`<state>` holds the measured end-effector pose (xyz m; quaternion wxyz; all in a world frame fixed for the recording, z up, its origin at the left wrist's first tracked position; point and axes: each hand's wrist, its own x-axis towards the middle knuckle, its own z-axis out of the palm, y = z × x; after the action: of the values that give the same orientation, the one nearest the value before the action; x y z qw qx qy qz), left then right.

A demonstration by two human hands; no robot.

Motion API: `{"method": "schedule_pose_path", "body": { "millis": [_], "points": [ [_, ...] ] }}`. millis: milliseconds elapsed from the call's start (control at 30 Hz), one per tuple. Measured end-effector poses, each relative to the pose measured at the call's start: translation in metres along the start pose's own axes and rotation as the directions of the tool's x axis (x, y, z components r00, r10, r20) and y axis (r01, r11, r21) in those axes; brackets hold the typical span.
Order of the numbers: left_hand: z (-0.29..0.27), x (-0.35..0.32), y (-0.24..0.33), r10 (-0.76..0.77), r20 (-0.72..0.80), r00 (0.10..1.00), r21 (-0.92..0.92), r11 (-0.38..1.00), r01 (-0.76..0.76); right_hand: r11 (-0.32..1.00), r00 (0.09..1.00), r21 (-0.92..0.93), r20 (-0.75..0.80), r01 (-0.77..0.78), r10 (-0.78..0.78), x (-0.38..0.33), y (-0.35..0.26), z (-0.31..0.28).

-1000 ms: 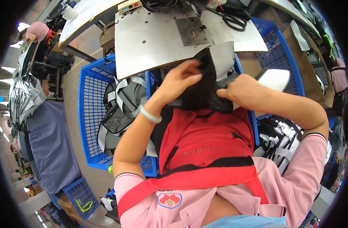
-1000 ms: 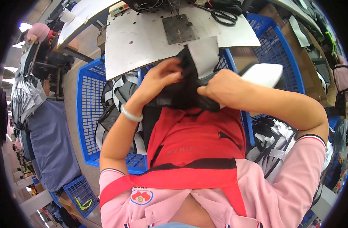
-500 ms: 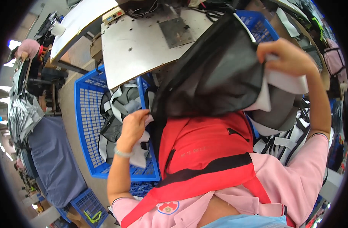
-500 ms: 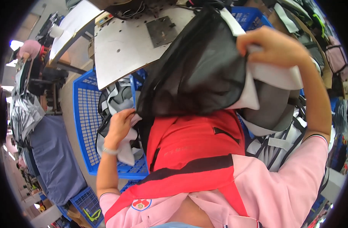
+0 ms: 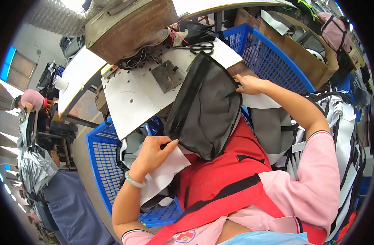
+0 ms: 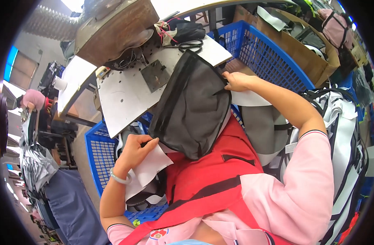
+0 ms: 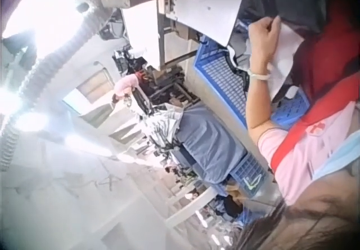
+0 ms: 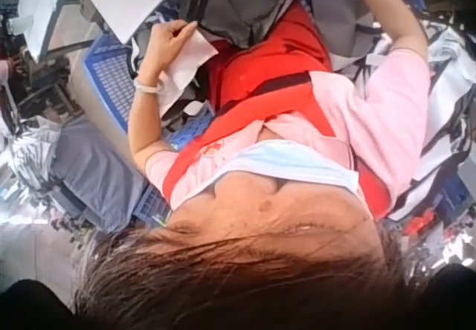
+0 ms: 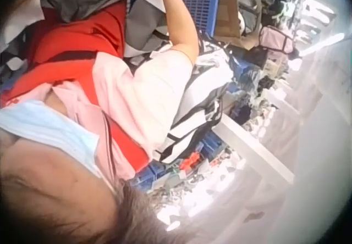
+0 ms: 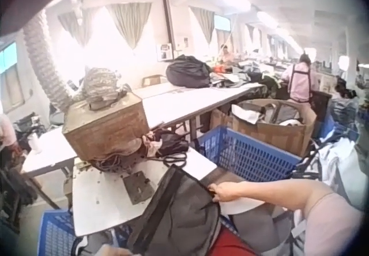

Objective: The recorder is sewing fabric strips and lining to assemble various parts of bags using an industrial sewing machine.

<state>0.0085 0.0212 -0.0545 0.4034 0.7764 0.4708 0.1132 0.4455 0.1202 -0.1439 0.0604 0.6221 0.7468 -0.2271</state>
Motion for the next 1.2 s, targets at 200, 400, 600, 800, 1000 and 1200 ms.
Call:
{"method": "schedule_pose_path", "body": {
  "millis": [200, 400, 600, 800, 1000, 1200],
  "points": [
    [0.041, 0.025, -0.114, -0.314, 0.091, 0.945, 0.181, 0.938, 0.294, 0.995, 0.998, 0.066, 0.002, 0.069, -0.069, -0.017, -0.014, -0.011],
    [0.060, 0.023, -0.150, -0.457, 0.067, 0.887, 0.099, 0.887, 0.450, 0.988, 0.928, -0.047, -0.340, 0.146, -0.153, 0.014, -0.045, 0.035],
    [0.061, 0.008, -0.126, -0.308, 0.053, 0.950, 0.296, 0.913, 0.280, 0.936, 0.947, -0.340, -0.264, 0.088, -0.185, 0.098, -0.073, 0.108],
    [0.077, -0.001, -0.123, -0.240, -0.061, 0.969, 0.528, 0.816, 0.235, 0.943, 0.954, -0.318, -0.242, 0.093, -0.176, 0.177, -0.113, 0.197],
    [0.077, -0.015, -0.146, -0.320, -0.143, 0.936, 0.435, 0.829, 0.350, 0.956, 0.979, -0.292, -0.203, -0.033, -0.028, 0.152, -0.116, 0.145],
    [0.046, -0.020, -0.097, -0.310, 0.008, 0.951, 0.046, 0.950, 0.309, 0.979, 0.991, -0.157, 0.050, 0.133, -0.127, 0.061, -0.052, 0.015]
  ]
}}
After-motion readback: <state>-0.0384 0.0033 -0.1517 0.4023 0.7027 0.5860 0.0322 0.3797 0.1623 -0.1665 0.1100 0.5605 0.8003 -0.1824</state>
